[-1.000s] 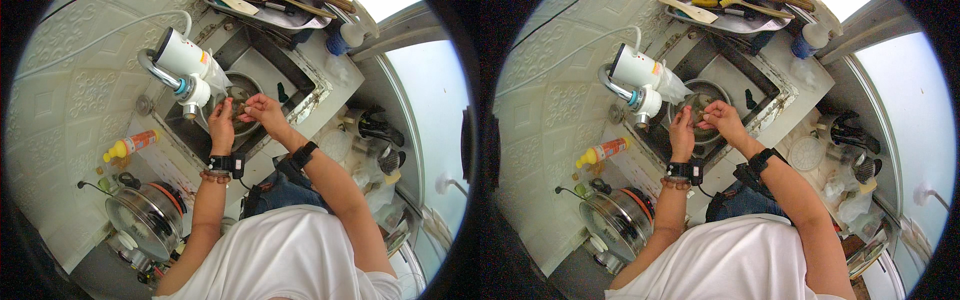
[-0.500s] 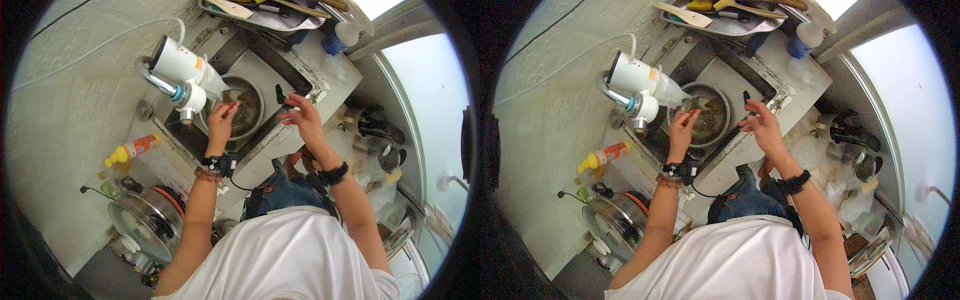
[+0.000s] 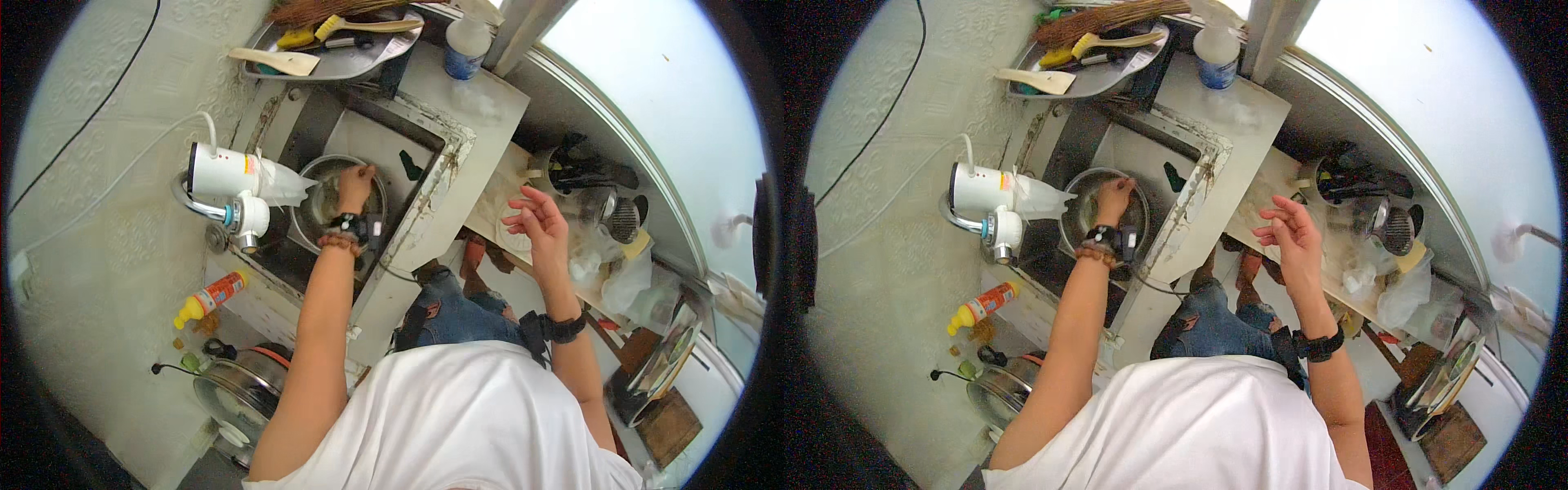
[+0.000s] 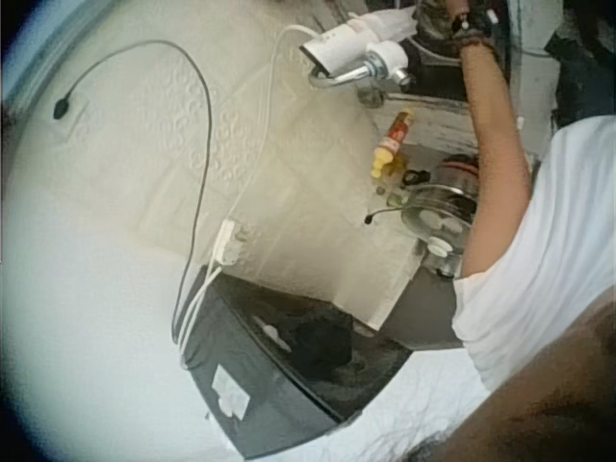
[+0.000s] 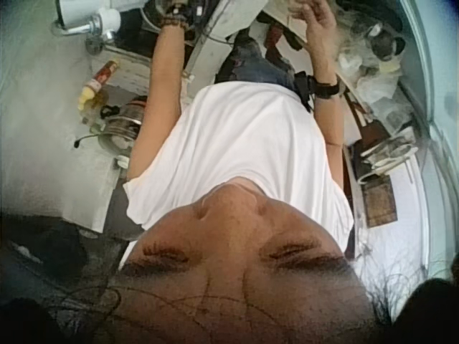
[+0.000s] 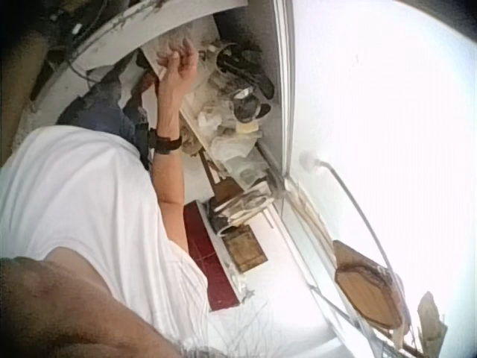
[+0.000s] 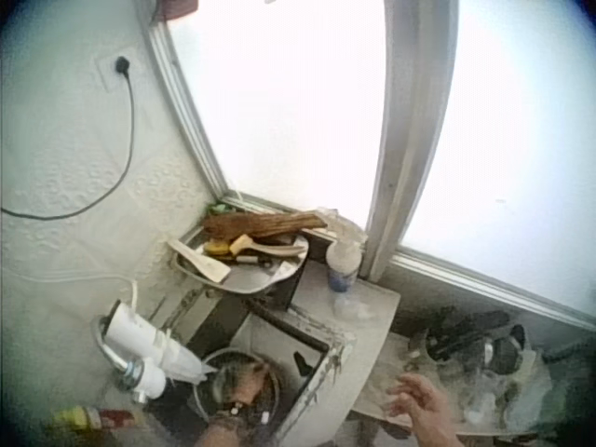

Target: The person cleans shrimp by hand in a bowl of water in the sink, drains the water, and places a tray and a bag on the counter.

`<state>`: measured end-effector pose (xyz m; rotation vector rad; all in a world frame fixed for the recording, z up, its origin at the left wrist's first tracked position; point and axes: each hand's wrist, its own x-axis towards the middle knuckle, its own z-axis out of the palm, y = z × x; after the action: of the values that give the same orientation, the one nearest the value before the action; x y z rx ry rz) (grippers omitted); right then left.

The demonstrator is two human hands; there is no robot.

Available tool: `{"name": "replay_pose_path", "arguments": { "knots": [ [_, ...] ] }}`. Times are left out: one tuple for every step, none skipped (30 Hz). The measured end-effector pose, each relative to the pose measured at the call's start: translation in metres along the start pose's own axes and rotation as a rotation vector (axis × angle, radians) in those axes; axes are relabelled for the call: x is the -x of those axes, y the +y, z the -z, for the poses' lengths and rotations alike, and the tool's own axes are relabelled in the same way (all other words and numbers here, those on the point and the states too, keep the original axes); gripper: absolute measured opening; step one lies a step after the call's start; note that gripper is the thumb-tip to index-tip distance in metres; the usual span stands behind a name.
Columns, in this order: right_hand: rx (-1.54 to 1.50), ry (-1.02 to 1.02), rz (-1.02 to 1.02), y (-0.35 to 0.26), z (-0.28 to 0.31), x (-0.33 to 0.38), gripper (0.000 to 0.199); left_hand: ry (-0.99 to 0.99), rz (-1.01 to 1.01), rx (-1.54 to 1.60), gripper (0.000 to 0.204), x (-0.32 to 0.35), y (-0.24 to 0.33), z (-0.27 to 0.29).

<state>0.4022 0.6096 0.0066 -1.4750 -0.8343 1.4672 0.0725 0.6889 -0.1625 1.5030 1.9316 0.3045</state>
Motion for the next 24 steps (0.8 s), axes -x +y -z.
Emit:
{"name": "replay_pose_path", "arguments": {
  "knots": [
    [-0.009, 0.013, 0.001, 0.000, 0.003, 0.002, 0.031, -0.010, 0.049, -0.102, 0.031, 0.007, -0.009, 0.005],
    [-0.014, 0.005, 0.003, 0.000, 0.006, 0.002, 0.030, -0.147, 0.210, -0.048, 0.031, 0.010, -0.023, 0.010],
    [-0.016, -0.001, 0.003, -0.001, 0.009, 0.004, 0.030, -0.282, 0.372, -0.017, 0.031, 0.012, -0.037, 0.015],
    [-0.017, 0.004, 0.003, -0.002, 0.012, 0.005, 0.030, -0.364, 0.448, -0.062, 0.031, 0.015, -0.059, 0.014],
    [0.008, 0.008, -0.009, -0.003, 0.014, 0.006, 0.029, -0.396, 0.457, -0.153, 0.031, 0.017, -0.084, 0.007],
    [0.034, 0.015, -0.024, -0.003, 0.016, 0.008, 0.029, -0.431, 0.461, -0.243, 0.032, 0.019, -0.107, -0.002],
    [0.037, 0.019, -0.029, -0.001, 0.019, 0.010, 0.029, -0.446, 0.446, -0.321, 0.032, 0.019, -0.126, -0.012],
    [0.038, 0.036, -0.051, -0.001, 0.022, 0.012, 0.028, -0.452, 0.416, -0.383, 0.032, 0.018, -0.140, -0.024],
    [0.039, 0.048, -0.072, 0.000, 0.024, 0.012, 0.028, -0.455, 0.392, -0.440, 0.033, 0.017, -0.151, -0.035],
    [0.043, 0.043, -0.075, 0.000, 0.026, 0.014, 0.028, -0.444, 0.369, -0.471, 0.033, 0.018, -0.156, -0.042],
    [0.044, 0.039, -0.085, 0.000, 0.027, 0.015, 0.027, -0.425, 0.351, -0.475, 0.033, 0.017, -0.161, -0.047],
    [0.044, 0.048, -0.098, 0.001, 0.028, 0.017, 0.026, -0.393, 0.335, -0.462, 0.034, 0.013, -0.161, -0.047],
    [0.046, 0.055, -0.098, 0.003, 0.031, 0.019, 0.026, -0.331, 0.333, -0.450, 0.034, 0.010, -0.152, -0.042],
    [0.036, 0.084, -0.112, 0.005, 0.039, 0.019, 0.025, -0.274, 0.360, -0.527, 0.036, 0.007, -0.103, -0.024],
    [0.026, 0.066, -0.121, 0.004, 0.038, 0.020, 0.024, -0.265, 0.369, -0.525, 0.036, 0.009, -0.106, -0.018],
    [0.026, 0.052, -0.119, 0.002, 0.036, 0.021, 0.024, -0.413, 0.335, -0.272, 0.038, 0.011, -0.112, -0.011],
    [0.045, 0.040, -0.124, -0.002, 0.034, 0.022, 0.023, -0.553, 0.294, -0.014, 0.040, 0.014, -0.115, -0.006],
    [0.061, 0.021, -0.124, -0.005, 0.030, 0.022, 0.022, -0.593, 0.381, 0.407, 0.040, 0.016, -0.124, -0.004],
    [0.058, 0.019, -0.118, -0.004, 0.028, 0.021, 0.022, -0.588, 0.377, 0.405, 0.040, 0.019, -0.107, 0.003],
    [0.060, -0.026, -0.120, -0.002, 0.025, 0.020, 0.022, -0.533, 0.392, 0.834, 0.041, 0.024, -0.089, 0.005],
    [0.060, -0.077, -0.123, 0.001, 0.021, 0.019, 0.022, -0.453, 0.394, 1.261, 0.042, 0.033, -0.067, 0.013],
    [0.058, -0.090, -0.115, 0.003, 0.014, 0.017, 0.022, -0.438, 0.388, 1.263, 0.042, 0.040, -0.053, 0.021],
    [0.111, -0.165, -0.129, 0.007, 0.005, 0.010, 0.021, -0.495, 0.358, 1.488, 0.041, 0.044, -0.037, 0.027],
    [0.170, -0.244, -0.127, 0.010, -0.007, 0.005, 0.020, -0.548, 0.305, 1.719, 0.041, 0.049, -0.024, 0.034]
  ]
}}
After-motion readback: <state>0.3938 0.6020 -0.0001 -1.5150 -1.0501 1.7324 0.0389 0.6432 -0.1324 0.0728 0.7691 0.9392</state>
